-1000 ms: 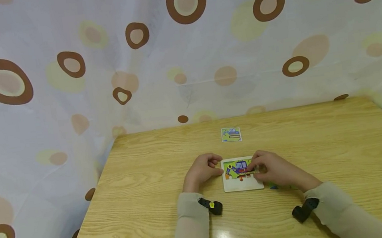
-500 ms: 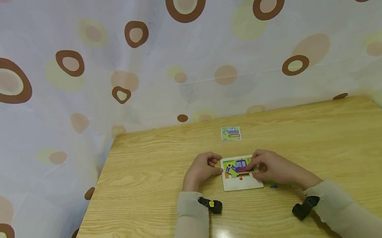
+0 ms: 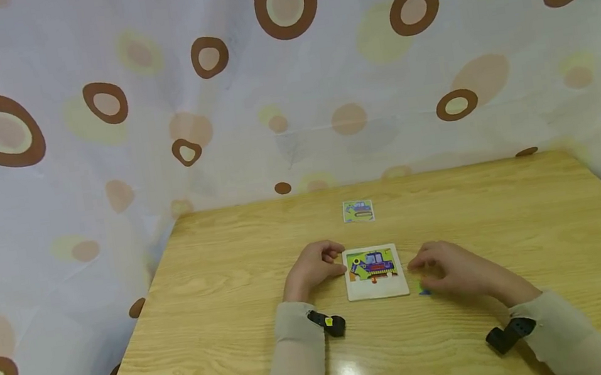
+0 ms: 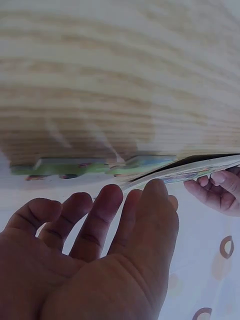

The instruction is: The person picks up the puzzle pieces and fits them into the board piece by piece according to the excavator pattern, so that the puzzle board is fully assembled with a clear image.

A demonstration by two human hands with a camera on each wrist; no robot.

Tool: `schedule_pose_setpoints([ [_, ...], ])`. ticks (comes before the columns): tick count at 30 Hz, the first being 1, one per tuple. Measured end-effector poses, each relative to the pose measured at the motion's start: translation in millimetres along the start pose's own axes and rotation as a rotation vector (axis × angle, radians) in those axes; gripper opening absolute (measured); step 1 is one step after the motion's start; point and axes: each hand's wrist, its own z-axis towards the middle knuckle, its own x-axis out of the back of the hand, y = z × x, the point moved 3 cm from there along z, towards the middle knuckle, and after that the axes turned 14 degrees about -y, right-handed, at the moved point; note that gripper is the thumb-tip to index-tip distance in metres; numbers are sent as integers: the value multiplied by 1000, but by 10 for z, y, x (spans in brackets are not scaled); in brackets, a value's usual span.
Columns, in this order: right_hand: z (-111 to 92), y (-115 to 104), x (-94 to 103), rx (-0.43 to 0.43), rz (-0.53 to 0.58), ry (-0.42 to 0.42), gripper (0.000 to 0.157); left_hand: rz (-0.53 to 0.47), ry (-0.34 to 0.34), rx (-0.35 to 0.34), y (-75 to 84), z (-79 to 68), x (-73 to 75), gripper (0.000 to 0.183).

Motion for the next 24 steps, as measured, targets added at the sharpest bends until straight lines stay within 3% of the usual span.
schedule_pose_setpoints([
  [9,-105,-14,-71,64,-18,-13,37,-9,1,5,-41,-11,4,35],
  [18,-159,-47,-100,67,-19,-12,33,1,2,0,-27,-16,-10,34],
  [24,-185,-16,-114,27,0,-11,30,-1,-4,-15,-4,-6,-32,34],
])
